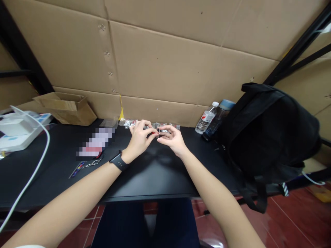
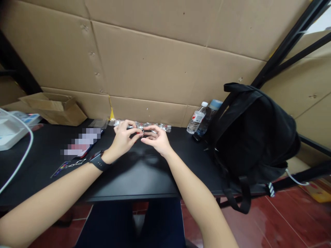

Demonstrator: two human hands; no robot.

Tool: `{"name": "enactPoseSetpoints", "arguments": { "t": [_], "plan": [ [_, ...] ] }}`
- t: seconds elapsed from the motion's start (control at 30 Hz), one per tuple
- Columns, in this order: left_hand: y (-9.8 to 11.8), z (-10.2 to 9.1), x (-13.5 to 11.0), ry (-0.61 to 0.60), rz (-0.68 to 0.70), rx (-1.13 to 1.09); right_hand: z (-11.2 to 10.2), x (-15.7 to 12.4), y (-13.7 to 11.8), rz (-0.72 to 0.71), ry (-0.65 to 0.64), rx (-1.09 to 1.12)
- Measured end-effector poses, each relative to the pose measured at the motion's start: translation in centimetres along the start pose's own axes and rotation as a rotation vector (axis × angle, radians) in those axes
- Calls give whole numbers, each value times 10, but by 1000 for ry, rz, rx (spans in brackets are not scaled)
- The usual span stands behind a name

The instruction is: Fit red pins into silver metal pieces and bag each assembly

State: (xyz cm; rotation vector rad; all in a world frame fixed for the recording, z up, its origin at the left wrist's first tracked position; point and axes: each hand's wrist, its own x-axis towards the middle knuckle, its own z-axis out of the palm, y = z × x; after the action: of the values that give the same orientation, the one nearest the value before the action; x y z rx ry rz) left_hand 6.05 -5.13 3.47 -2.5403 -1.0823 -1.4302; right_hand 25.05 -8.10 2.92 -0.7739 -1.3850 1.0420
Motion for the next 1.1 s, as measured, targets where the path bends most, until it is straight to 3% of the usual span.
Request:
{"name": "enactPoseSetpoints", "arguments": {
  "t": [0.37, 0.6, 0.87, 1.1],
  "plan": [
    [-2, 4, 0, -40, -33, -36, -10, 7, 10, 41, 25, -70],
    [-4, 4, 1, -66, -24, -50, -16, 9, 18, -51, -21, -346],
    [-11, 9, -1, -176, -12, -62, -19, 9, 23, -97, -46, -480],
    [-20, 3, 3, -362, -49, -167, -22, 9, 16, -62, -109, -603]
  ]
}}
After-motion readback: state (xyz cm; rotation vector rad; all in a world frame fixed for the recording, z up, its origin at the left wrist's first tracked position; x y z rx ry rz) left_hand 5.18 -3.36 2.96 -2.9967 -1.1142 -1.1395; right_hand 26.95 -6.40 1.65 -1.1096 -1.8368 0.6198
